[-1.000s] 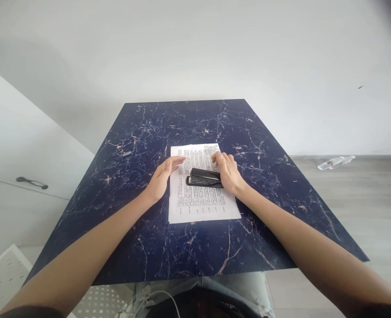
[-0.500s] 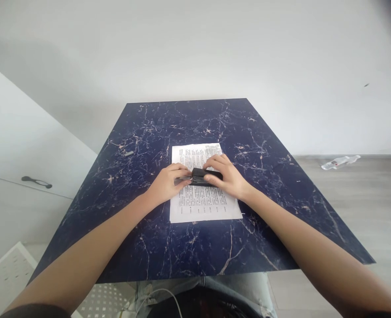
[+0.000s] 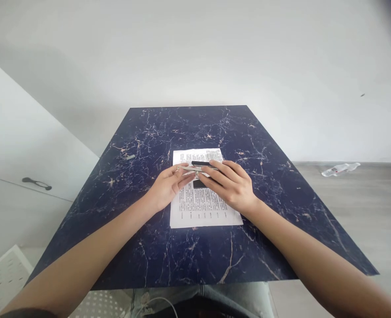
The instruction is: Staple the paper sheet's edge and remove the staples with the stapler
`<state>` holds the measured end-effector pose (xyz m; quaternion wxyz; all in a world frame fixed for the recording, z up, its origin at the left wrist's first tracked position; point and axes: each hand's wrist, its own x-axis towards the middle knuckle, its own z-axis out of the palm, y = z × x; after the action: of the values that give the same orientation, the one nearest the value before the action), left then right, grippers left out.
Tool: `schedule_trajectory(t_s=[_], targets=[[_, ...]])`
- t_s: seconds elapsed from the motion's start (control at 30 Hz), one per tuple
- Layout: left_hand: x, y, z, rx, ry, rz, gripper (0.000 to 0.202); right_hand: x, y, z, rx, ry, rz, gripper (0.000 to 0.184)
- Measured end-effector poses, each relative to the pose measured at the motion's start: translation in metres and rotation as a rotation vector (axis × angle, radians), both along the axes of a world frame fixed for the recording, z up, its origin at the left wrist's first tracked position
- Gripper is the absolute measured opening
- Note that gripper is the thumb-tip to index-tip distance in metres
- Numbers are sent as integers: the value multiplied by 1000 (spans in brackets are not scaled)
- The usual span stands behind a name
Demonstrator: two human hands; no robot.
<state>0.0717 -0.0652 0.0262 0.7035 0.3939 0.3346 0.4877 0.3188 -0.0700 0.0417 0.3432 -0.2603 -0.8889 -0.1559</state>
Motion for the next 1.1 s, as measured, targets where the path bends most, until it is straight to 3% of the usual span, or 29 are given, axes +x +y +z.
schedule_trajectory(t_s=[0.13, 0.23, 0.3, 0.43, 0.5, 0.57, 0.67, 0.77, 0.9, 1.1], targets=[[1, 1, -4, -91, -16, -7, 24, -3, -4, 3, 188, -130, 3, 38], [-2, 3, -7, -69, 53, 25, 21, -6, 0, 1, 137, -73, -75, 36], [-5, 4, -8, -6, 146, 100, 20, -5, 4, 0, -70, 103, -168, 35], [-8, 0, 1, 213, 332, 309, 28, 3, 12, -2, -694, 360, -205, 19], [-8, -6, 7, 318, 396, 358, 31, 6, 13, -3, -846, 328, -179, 16], [-7, -12, 14, 399, 464, 359, 35, 6, 13, -4, -876, 264, -161, 11], [-5, -20, 19, 451, 554, 275, 42, 2, 10, -2, -837, 219, -115, 23], [-2, -26, 18, 430, 596, 139, 47, -3, 4, 3, -597, 234, -64, 50], [3, -30, 12, 409, 571, -5, 46, -10, -9, 7, -274, 117, 113, 38], [5, -34, 6, 420, 527, -89, 41, -13, -18, 3, -193, 10, 159, 38]])
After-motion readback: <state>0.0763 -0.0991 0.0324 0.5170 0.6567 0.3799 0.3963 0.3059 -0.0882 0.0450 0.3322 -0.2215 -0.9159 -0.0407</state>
